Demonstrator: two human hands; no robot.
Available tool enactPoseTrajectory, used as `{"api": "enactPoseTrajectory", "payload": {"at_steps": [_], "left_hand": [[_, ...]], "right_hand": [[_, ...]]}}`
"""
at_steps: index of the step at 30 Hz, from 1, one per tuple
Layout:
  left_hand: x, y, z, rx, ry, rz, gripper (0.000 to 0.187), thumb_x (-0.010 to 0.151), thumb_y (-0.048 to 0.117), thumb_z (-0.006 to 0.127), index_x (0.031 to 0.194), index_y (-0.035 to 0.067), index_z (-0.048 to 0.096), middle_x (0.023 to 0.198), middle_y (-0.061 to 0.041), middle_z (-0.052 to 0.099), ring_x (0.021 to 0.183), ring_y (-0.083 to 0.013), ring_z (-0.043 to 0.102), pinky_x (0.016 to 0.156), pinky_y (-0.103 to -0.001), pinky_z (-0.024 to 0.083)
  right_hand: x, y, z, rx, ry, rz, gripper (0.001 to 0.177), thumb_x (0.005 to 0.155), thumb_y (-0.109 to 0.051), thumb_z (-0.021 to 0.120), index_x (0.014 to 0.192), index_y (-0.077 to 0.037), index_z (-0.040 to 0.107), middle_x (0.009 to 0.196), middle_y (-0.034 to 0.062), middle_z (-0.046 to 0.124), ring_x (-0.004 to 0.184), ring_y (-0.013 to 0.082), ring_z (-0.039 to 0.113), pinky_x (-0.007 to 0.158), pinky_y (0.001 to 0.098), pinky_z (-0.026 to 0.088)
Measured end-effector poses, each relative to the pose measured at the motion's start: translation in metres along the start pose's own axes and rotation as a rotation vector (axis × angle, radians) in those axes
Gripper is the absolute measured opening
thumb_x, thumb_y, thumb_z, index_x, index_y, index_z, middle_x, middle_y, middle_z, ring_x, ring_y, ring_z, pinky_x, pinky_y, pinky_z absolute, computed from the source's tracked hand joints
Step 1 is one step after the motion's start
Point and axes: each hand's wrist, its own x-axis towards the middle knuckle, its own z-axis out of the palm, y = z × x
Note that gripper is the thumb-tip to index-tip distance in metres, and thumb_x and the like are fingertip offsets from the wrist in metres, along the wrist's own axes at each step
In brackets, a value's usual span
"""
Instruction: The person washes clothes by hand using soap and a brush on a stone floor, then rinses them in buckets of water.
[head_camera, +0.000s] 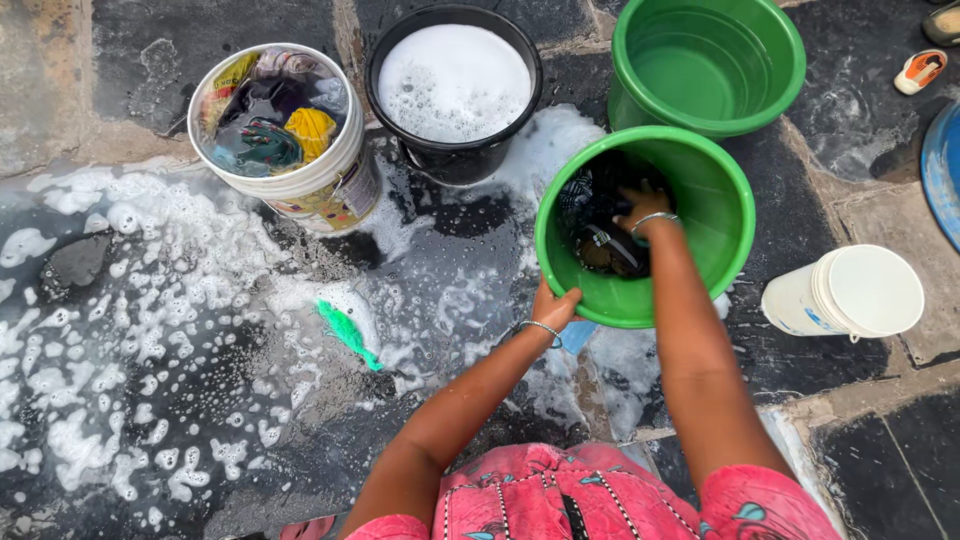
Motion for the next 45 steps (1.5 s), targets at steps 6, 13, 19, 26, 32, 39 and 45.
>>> {"api": "enactPoseTrajectory", "payload": {"at_steps": [6, 13, 19, 26, 32, 39, 45], "left_hand": [[0.002, 0.003, -0.007, 0.003, -0.029, -0.024, 0.06, 0.088, 0.0, 0.059, 0.141, 0.012, 0.032, 0.114, -0.019, 0.063, 0.086, -0.034, 0.074, 0.064, -0.045, 0.065], [0.003, 0.005, -0.013, 0.074, 0.058, -0.021, 0.056, 0.086, -0.001, 0.061, 0.138, 0.007, 0.042, 0.107, -0.019, 0.067, 0.081, -0.033, 0.074, 0.058, -0.043, 0.066], [-0.003, 0.014, -0.016, 0.107, 0.095, -0.075, 0.057, 0.083, 0.002, 0.062, 0.136, 0.01, 0.044, 0.105, -0.014, 0.066, 0.08, -0.0289, 0.074, 0.058, -0.041, 0.066], [0.002, 0.012, -0.018, 0.143, 0.059, -0.066, 0.05, 0.086, 0.003, 0.064, 0.133, 0.005, 0.047, 0.104, -0.014, 0.069, 0.082, -0.0289, 0.075, 0.06, -0.04, 0.067], [0.005, 0.029, -0.007, 0.157, 0.073, -0.037, 0.054, 0.085, 0.003, 0.063, 0.135, 0.006, 0.044, 0.1, -0.015, 0.067, 0.076, -0.0294, 0.073, 0.057, -0.041, 0.065], [0.022, 0.082, 0.043, 0.328, 0.103, 0.042, 0.084, 0.077, 0.007, 0.067, 0.153, 0.016, 0.033, 0.094, -0.017, 0.068, 0.07, -0.0327, 0.072, 0.054, -0.04, 0.063], [0.095, 0.144, 0.085, 0.255, 0.121, -0.062, 0.097, 0.073, 0.01, 0.071, 0.156, 0.024, 0.023, 0.106, -0.019, 0.068, 0.075, -0.0349, 0.075, 0.051, -0.043, 0.065]], "right_hand": [[0.017, 0.001, 0.018, 0.042, -0.047, 0.098, 0.083, 0.075, -0.038, 0.083, 0.147, -0.052, 0.043, 0.169, -0.0037, 0.02, 0.155, 0.0383, 0.013, 0.112, 0.0778, 0.021], [0.006, -0.01, 0.017, -0.216, -0.123, -0.028, 0.07, 0.072, -0.024, 0.082, 0.135, -0.045, 0.059, 0.155, 0.0015, 0.051, 0.147, 0.039, 0.038, 0.112, 0.079, 0.023], [-0.013, -0.005, 0.016, -0.351, -0.332, -0.262, 0.065, 0.074, -0.043, 0.083, 0.133, -0.036, 0.059, 0.148, 0.0084, 0.055, 0.141, 0.0382, 0.044, 0.112, 0.0682, 0.027], [0.051, -0.029, 0.004, -0.118, 0.032, -0.106, 0.107, 0.072, -0.056, 0.085, 0.153, -0.017, 0.028, 0.154, 0.0196, 0.044, 0.137, 0.044, 0.044, 0.105, 0.0567, 0.034], [0.052, -0.056, 0.036, -0.127, 0.094, 0.03, 0.058, 0.095, -0.027, 0.065, 0.15, -0.014, 0.051, 0.133, 0.0263, 0.066, 0.12, 0.0457, 0.065, 0.102, 0.053, 0.05], [0.021, -0.023, -0.024, 0.712, 0.504, -0.157, 0.04, 0.091, -0.01, 0.072, 0.13, -0.011, 0.065, 0.126, 0.0228, 0.069, 0.117, 0.0357, 0.065, 0.1, 0.0442, 0.049], [-0.057, -0.006, -0.13, 1.668, 0.422, -0.443, 0.038, 0.088, 0.01, 0.057, 0.123, -0.001, 0.067, 0.121, 0.0075, 0.071, 0.113, 0.02, 0.066, 0.105, 0.0318, 0.052]]}}
